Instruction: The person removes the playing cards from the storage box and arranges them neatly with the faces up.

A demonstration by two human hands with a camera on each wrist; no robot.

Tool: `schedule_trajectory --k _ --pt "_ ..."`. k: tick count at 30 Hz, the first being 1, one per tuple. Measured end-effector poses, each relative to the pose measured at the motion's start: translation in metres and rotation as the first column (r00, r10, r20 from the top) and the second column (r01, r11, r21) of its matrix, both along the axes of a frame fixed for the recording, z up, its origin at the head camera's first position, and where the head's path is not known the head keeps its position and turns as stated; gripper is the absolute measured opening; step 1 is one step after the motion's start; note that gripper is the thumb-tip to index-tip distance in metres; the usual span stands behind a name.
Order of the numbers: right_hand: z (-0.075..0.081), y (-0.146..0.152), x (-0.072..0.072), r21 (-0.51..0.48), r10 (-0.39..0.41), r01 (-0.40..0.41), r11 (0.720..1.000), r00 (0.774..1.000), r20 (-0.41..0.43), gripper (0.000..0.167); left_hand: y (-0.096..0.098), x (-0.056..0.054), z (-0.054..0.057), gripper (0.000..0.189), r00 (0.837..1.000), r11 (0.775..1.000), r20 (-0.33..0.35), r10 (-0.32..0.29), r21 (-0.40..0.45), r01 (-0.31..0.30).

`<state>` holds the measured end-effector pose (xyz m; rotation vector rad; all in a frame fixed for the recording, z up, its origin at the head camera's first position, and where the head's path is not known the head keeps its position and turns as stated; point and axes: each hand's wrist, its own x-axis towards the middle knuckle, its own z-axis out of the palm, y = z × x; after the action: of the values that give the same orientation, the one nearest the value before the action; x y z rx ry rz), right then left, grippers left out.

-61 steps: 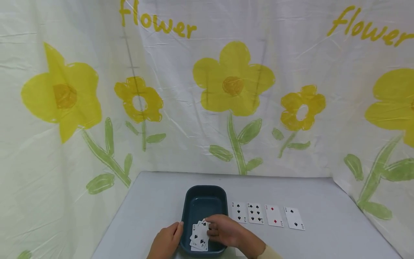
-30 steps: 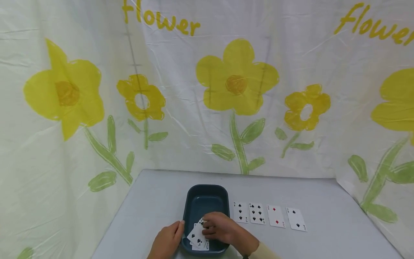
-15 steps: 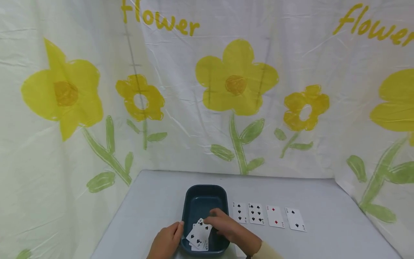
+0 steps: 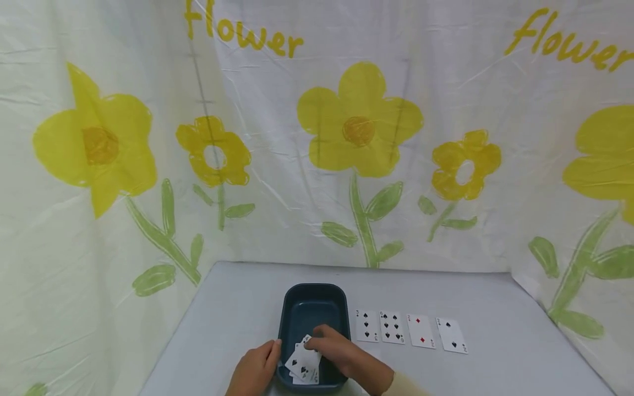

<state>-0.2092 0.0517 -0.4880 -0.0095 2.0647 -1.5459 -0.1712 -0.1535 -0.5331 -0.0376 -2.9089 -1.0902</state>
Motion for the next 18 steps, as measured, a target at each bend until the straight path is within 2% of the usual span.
schedule_trajectory --k 6,13,18 --pt "0.0 -0.0044 0.0032 -0.023 0.018 -0.017 1.0 1.0 0.006 0.054 0.0004 0.0003 -0.0022 0.044 1.0 0.999 0.006 -0.026 0.027 0.025" --pt "-0.0003 0.0022 0.005 0.078 0.03 -0.023 0.997 0.995 -0.09 0.052 0.0013 0.0009 -0.0051 0.04 1.0 1.0 -0.016 -0.022 0.005 0.022" --pt "0.0029 0.0042 0.0067 0.111 0.048 -0.041 0.993 0.997 -0.06 0.054 -0.0025 0.0003 -0.0028 0.04 0.999 0.999 -0.011 -0.032 0.011 0.032"
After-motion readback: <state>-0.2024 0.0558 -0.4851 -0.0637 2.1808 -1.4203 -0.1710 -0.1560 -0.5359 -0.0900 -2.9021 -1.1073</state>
